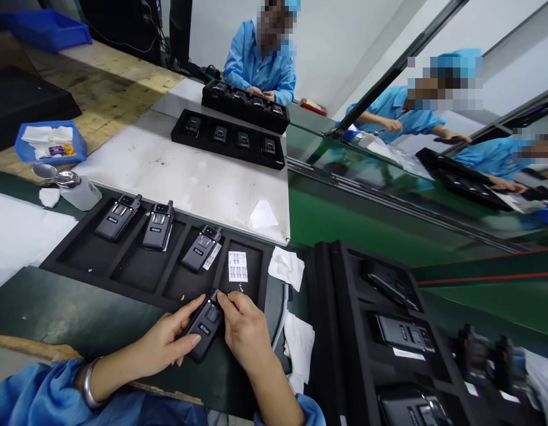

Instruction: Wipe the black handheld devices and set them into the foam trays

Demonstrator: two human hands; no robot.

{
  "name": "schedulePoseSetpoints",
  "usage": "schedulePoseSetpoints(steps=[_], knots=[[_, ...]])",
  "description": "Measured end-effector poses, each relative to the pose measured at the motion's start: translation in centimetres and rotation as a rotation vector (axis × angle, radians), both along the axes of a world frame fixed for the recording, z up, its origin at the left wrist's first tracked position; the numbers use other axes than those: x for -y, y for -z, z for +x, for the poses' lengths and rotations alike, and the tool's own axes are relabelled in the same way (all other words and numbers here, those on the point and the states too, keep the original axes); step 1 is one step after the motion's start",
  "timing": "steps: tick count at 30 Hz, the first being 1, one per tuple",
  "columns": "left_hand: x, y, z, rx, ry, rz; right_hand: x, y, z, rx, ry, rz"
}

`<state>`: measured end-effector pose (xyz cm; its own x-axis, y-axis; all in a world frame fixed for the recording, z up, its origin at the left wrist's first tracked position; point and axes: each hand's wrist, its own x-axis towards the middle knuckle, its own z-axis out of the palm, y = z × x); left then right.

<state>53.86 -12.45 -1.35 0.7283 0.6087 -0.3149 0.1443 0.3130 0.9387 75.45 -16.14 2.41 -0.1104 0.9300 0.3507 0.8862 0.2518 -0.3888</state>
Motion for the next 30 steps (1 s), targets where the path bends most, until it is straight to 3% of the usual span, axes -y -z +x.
schedulePoseSetpoints(steps=[13, 23, 30], knots=[[-0.31, -0.27, -0.12, -0.021, 0.032, 0.000, 0.24, 0.46, 0.06, 0.075, -0.018, 0.092], [-0.14, 0.42, -0.07, -0.008, 0.017, 0.006, -0.13, -0.36, -0.03, 0.052, -0.037, 0.053], [-0.33, 0.10, -0.07, -0.014, 0.015, 0.019, -0.41, -0.37, 0.26, -0.044, -0.055, 0.013]])
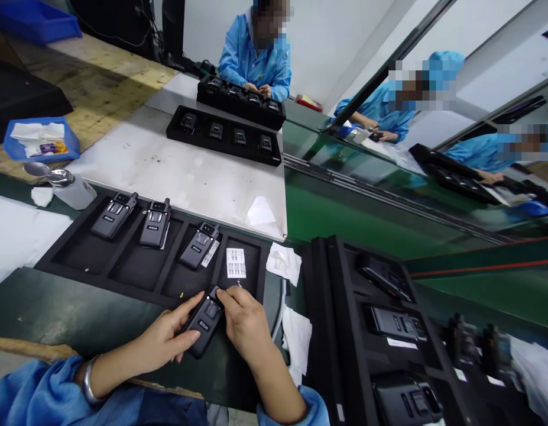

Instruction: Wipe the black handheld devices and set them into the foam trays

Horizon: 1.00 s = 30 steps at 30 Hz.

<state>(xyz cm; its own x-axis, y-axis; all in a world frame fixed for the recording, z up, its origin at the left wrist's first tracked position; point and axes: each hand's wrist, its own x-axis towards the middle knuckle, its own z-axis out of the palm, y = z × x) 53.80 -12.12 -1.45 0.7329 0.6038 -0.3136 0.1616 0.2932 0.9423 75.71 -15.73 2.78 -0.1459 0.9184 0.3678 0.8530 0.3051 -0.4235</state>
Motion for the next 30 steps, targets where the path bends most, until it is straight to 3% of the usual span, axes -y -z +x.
schedulePoseSetpoints(steps=[7, 16, 30], knots=[[0.2, 0.6, 0.0, 0.019, -0.001, -0.015, 0.3, 0.8, 0.1, 0.029, 0.009, 0.044], [0.1, 0.3, -0.1, 0.024, 0.010, -0.020, 0.9, 1.2, 0.0, 0.059, 0.036, 0.104], [0.3, 0.7, -0.1, 0.004, 0.010, 0.009, 0.5, -0.1, -0.2, 0.089, 0.004, -0.010]])
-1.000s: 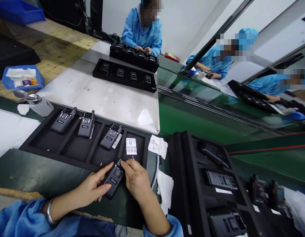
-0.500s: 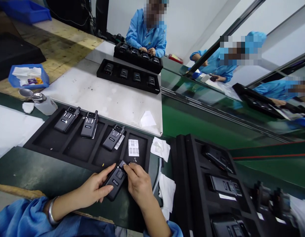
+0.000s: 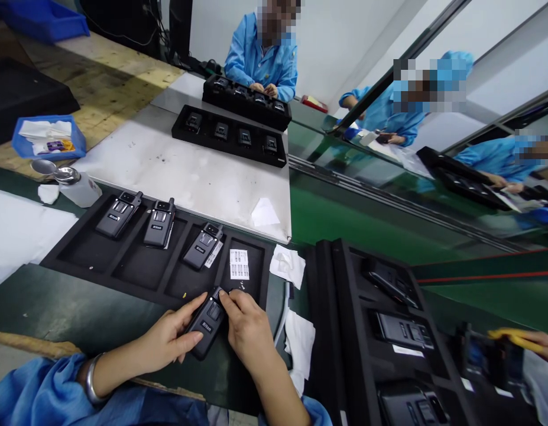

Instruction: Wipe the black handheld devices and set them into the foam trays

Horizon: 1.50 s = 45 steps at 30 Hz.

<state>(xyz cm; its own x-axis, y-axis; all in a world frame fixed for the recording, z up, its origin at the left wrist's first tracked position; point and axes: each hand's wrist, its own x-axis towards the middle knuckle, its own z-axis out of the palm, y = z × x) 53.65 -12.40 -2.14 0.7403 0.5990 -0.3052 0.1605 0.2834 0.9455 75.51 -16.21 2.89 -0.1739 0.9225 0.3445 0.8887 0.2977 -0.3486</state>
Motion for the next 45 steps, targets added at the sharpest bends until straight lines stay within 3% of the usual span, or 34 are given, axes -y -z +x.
schedulePoseSetpoints(steps=[7, 24, 45], knots=[[-0.4, -0.7, 0.1, -0.008, 0.002, 0.026, -0.3, -0.7, 0.2, 0.061, -0.018, -0.066], [-0.2, -0.5, 0.1, 0.005, -0.005, 0.006, 0.4, 1.1, 0.1, 0.105, 0.003, 0.102], [-0.2, -0.4, 0.1, 0.021, -0.009, -0.012, 0.4, 0.8, -0.5, 0.110, 0.042, 0.064]])
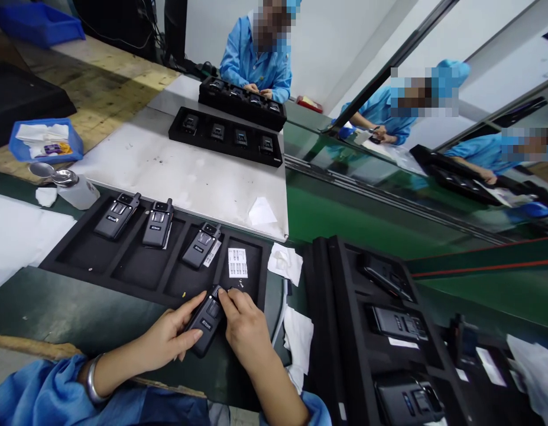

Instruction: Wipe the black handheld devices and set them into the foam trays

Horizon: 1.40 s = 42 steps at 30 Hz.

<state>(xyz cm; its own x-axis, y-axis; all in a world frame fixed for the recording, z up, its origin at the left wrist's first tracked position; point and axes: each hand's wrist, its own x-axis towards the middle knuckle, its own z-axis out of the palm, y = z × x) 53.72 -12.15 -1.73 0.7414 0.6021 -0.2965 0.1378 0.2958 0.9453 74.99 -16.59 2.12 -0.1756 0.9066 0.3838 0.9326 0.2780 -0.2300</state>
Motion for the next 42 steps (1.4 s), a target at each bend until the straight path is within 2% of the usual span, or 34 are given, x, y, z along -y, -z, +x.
schedulePoseSetpoints(steps=[4, 18, 30, 38, 42], knots=[[0.0, -0.1, 0.0, 0.006, -0.003, 0.015, -0.2, -0.4, -0.3, 0.006, 0.037, -0.017], [0.0, 0.2, 0.0, 0.048, -0.001, -0.014, -0.1, -0.1, -0.4, -0.150, 0.058, -0.029], [0.0, -0.2, 0.1, 0.009, 0.004, -0.001, 0.4, 0.8, -0.2, -0.122, 0.059, 0.066], [0.1, 0.2, 0.1, 0.001, -0.001, 0.002, 0.1, 0.4, -0.5, -0.064, 0.056, 0.035], [0.0, 0.0, 0.0, -0.009, 0.002, 0.008, 0.0, 0.2, -0.7, -0.106, 0.069, 0.001]])
